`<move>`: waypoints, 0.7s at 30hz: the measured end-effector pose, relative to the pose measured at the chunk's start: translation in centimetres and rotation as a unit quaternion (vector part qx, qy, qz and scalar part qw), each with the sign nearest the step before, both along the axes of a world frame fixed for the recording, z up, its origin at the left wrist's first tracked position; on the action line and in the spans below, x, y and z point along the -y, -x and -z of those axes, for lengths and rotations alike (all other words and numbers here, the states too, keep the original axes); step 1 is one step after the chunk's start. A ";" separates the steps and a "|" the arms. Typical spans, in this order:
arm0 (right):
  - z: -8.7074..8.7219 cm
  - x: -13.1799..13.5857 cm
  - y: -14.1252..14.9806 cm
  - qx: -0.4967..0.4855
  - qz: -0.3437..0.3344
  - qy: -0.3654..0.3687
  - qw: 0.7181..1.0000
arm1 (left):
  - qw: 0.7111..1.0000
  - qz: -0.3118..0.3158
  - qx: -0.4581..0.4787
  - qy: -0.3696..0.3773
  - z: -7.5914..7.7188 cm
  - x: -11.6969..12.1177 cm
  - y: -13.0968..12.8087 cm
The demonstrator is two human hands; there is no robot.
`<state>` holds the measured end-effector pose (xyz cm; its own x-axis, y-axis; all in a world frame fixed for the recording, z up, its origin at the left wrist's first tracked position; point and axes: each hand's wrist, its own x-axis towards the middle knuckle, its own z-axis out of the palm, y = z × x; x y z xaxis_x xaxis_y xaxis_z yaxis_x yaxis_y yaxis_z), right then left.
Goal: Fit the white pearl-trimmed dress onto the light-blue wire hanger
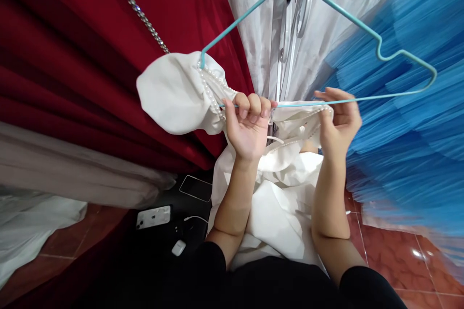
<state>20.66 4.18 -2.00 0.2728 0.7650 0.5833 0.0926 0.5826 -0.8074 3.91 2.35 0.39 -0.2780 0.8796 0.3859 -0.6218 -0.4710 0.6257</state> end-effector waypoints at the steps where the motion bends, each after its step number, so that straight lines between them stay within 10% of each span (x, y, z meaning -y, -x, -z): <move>1: -0.1 -0.3 -1.2 0.002 0.057 -0.014 0.998 | 1.000 -0.010 -0.003 -0.002 -0.1 -0.1 0.3; 9: -4.9 -1.5 -8.7 0.094 0.313 -0.046 0.944 | 0.999 -0.032 -0.010 -0.023 -0.6 -0.4 0.9; 21: -9.9 -1.7 -7.5 0.228 0.237 -0.003 0.944 | 0.999 -0.025 -0.003 -0.020 -1.1 -0.3 1.8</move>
